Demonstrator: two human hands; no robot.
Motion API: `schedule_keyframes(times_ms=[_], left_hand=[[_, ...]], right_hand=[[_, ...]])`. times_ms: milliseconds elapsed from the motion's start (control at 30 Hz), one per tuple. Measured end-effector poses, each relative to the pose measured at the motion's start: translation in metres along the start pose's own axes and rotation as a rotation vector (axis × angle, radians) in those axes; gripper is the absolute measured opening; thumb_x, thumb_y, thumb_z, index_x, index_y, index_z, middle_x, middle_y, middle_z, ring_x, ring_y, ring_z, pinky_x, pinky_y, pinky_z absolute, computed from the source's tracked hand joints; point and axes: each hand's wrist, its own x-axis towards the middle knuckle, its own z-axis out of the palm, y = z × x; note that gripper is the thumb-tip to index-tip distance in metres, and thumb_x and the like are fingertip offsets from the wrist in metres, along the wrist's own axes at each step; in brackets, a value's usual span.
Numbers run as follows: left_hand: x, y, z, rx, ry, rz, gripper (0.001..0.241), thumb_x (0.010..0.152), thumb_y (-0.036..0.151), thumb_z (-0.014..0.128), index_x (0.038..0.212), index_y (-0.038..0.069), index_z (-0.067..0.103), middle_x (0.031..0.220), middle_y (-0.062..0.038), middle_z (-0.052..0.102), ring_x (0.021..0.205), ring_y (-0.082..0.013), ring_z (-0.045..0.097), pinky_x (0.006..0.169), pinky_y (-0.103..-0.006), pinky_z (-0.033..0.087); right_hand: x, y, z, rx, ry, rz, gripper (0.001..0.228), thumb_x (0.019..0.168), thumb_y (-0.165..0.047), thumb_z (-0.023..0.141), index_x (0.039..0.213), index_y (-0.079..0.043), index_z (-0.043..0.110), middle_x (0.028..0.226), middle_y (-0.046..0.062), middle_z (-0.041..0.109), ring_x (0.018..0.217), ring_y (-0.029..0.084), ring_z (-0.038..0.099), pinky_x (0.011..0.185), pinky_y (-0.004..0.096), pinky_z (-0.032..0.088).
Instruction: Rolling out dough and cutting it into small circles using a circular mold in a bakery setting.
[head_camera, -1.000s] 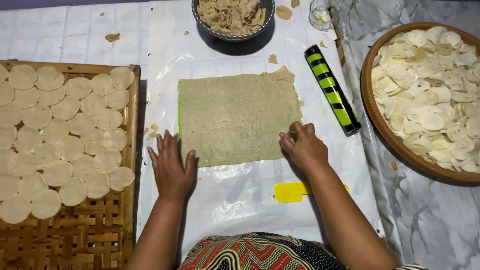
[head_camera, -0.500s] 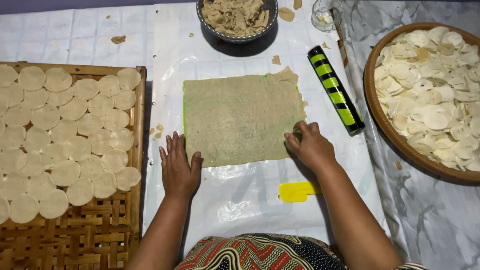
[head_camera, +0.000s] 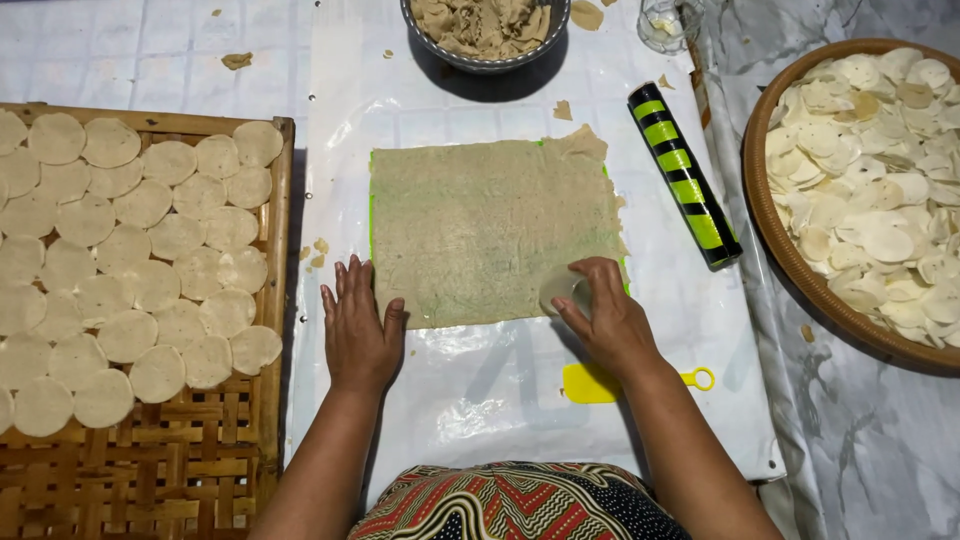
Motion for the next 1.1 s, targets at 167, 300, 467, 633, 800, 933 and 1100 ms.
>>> schedule_keyframes(times_ms=[167,300,467,633,800,933,1100], left_hand=[[-0.001,0.001,-0.002,0.003,-0.004,-0.008,0.073,0.106,0.056,0.033,0.156,0.004,0.035,0.165,-0.021,0.031,0.156,-0.0366,0.020,0.127,-0.0543,0.005],[0.000,-0.001,0.001,0.010,0.002,-0.005,0.073,0.106,0.057,0.033,0.156,0.004,0.035,0.164,-0.021,0.032,0.156,-0.0368,0.021,0.127,-0.0548,0.006],[0.002,0.001,-0.001,0.028,-0.017,-0.009,0.076,0.105,0.061,0.030,0.155,0.004,0.036,0.164,-0.022,0.031,0.156,-0.0372,0.020,0.127,-0.0548,0.006],[0.004,0.004,-0.003,0.030,-0.002,-0.019,0.076,0.104,0.060,0.030,0.156,0.004,0.035,0.166,-0.023,0.028,0.156,-0.0378,0.019,0.127,-0.0545,0.006],[0.001,0.007,-0.005,0.004,-0.016,-0.011,0.076,0.105,0.059,0.032,0.156,0.003,0.034,0.166,-0.024,0.026,0.156,-0.0386,0.017,0.127,-0.0548,0.005],[0.000,0.006,-0.005,-0.001,-0.027,-0.009,0.075,0.105,0.058,0.031,0.155,0.002,0.034,0.165,-0.025,0.026,0.156,-0.0393,0.017,0.127,-0.0552,0.004],[0.001,0.002,-0.004,-0.020,-0.026,-0.014,0.076,0.106,0.060,0.026,0.156,0.003,0.033,0.166,-0.023,0.025,0.157,-0.0376,0.016,0.127,-0.0539,0.004]], right_hand=[[0.013,-0.004,0.006,-0.057,-0.064,0.044,0.049,0.099,-0.053,0.055,0.134,-0.019,0.047,0.133,0.011,0.049,0.099,0.049,0.069,0.079,0.062,0.057],[0.033,-0.006,0.018,-0.120,-0.133,0.127,0.050,0.096,-0.059,0.054,0.131,-0.023,0.049,0.131,0.011,0.050,0.097,0.053,0.069,0.082,0.062,0.056],[0.040,-0.015,0.016,-0.171,-0.200,0.172,0.051,0.097,-0.065,0.047,0.127,-0.023,0.047,0.129,0.012,0.049,0.097,0.057,0.068,0.085,0.065,0.056],[0.042,-0.018,0.009,-0.195,-0.266,0.135,0.049,0.097,-0.062,0.046,0.126,-0.022,0.047,0.129,0.014,0.050,0.099,0.060,0.067,0.086,0.067,0.055],[0.040,-0.022,0.005,-0.208,-0.295,0.126,0.048,0.098,-0.059,0.045,0.127,-0.020,0.047,0.132,0.017,0.049,0.099,0.061,0.067,0.087,0.068,0.055],[0.039,-0.026,-0.001,-0.200,-0.272,0.119,0.049,0.099,-0.058,0.045,0.128,-0.018,0.046,0.131,0.019,0.049,0.099,0.061,0.067,0.085,0.067,0.055],[0.026,-0.036,-0.014,-0.154,-0.173,0.136,0.047,0.099,-0.050,0.052,0.134,-0.019,0.048,0.134,0.019,0.047,0.097,0.059,0.068,0.083,0.068,0.056]])
